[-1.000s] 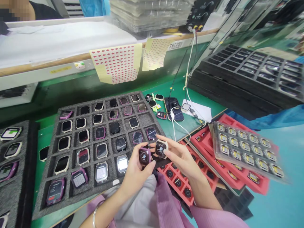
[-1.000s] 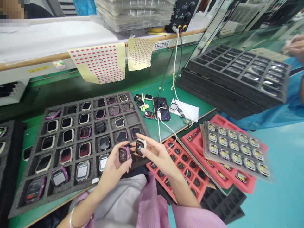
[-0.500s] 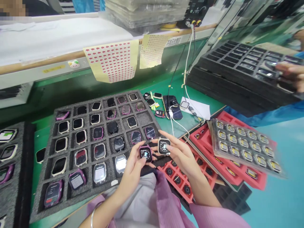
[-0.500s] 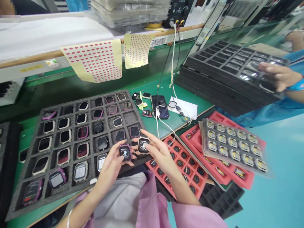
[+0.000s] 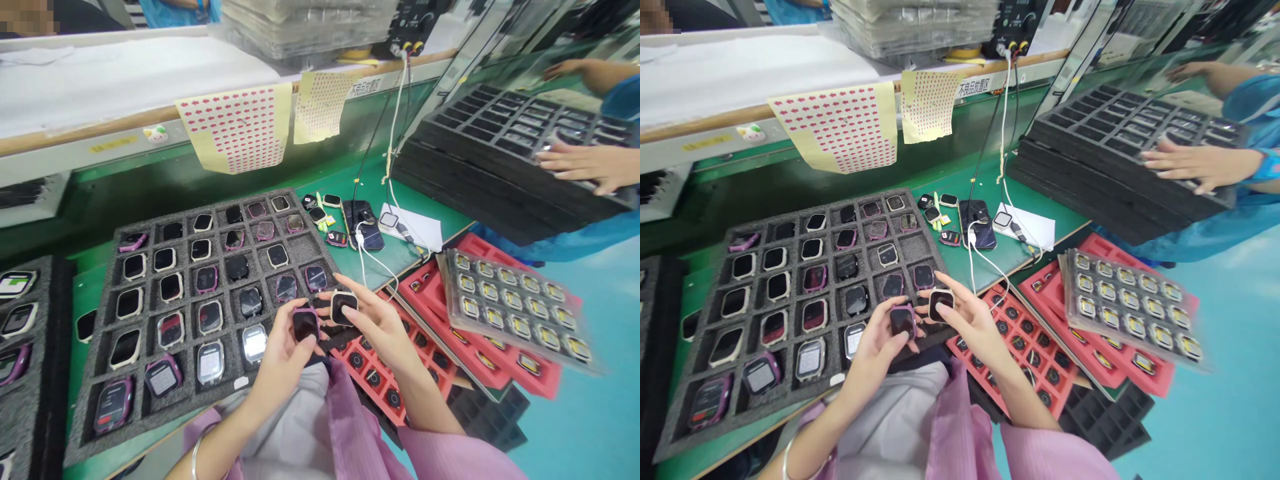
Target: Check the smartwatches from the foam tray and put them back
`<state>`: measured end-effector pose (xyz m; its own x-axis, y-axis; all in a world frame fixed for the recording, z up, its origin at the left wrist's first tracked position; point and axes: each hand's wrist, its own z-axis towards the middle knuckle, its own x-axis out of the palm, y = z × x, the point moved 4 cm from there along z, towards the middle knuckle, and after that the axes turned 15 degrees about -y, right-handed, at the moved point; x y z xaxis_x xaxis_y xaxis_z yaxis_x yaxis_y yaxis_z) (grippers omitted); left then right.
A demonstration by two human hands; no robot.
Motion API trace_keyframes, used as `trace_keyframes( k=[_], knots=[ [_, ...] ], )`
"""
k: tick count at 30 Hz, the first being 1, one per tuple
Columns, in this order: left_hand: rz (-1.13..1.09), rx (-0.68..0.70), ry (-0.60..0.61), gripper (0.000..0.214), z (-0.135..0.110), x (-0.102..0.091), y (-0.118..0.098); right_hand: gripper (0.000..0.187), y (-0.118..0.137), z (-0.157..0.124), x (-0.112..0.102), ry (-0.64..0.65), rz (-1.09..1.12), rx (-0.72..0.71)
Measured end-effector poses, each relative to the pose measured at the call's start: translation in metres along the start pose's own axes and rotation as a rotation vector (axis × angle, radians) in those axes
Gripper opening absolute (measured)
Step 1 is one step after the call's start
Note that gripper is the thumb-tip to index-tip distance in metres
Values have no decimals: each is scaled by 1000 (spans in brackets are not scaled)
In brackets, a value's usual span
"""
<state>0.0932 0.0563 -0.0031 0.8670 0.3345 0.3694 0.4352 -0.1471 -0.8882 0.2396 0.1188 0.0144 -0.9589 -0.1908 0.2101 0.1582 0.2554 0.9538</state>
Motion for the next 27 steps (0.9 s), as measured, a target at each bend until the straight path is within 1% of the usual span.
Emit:
trace_keyframes(
  k=[3, 6, 9, 13, 15, 20, 23, 27],
  knots=[
    [60, 40, -39, 43, 0, 1, -1, 59, 3, -4, 3, 57, -28, -22],
    [127, 45, -76, 36, 1, 0, 0, 57, 2, -4, 4, 78, -32, -18],
    [180, 42, -72, 28, 1, -2, 0, 50, 0, 1, 3, 74, 21, 2],
    [231, 44, -17, 26, 0, -2, -1, 35, -1, 7, 1, 44, 40, -46],
    [232, 40, -27, 27, 0, -3, -1, 34, 0, 8, 0, 33, 44, -57],
    [182, 26, -72, 33, 0, -2, 0, 40, 2, 8, 2, 36, 62, -23],
    [166, 37, -66, 34, 0, -1, 0, 42, 3, 7, 3, 41, 61, -19],
    [173, 54, -52, 31, -2, -2, -1, 40, 2, 6, 1, 33, 79, -15]
  ],
)
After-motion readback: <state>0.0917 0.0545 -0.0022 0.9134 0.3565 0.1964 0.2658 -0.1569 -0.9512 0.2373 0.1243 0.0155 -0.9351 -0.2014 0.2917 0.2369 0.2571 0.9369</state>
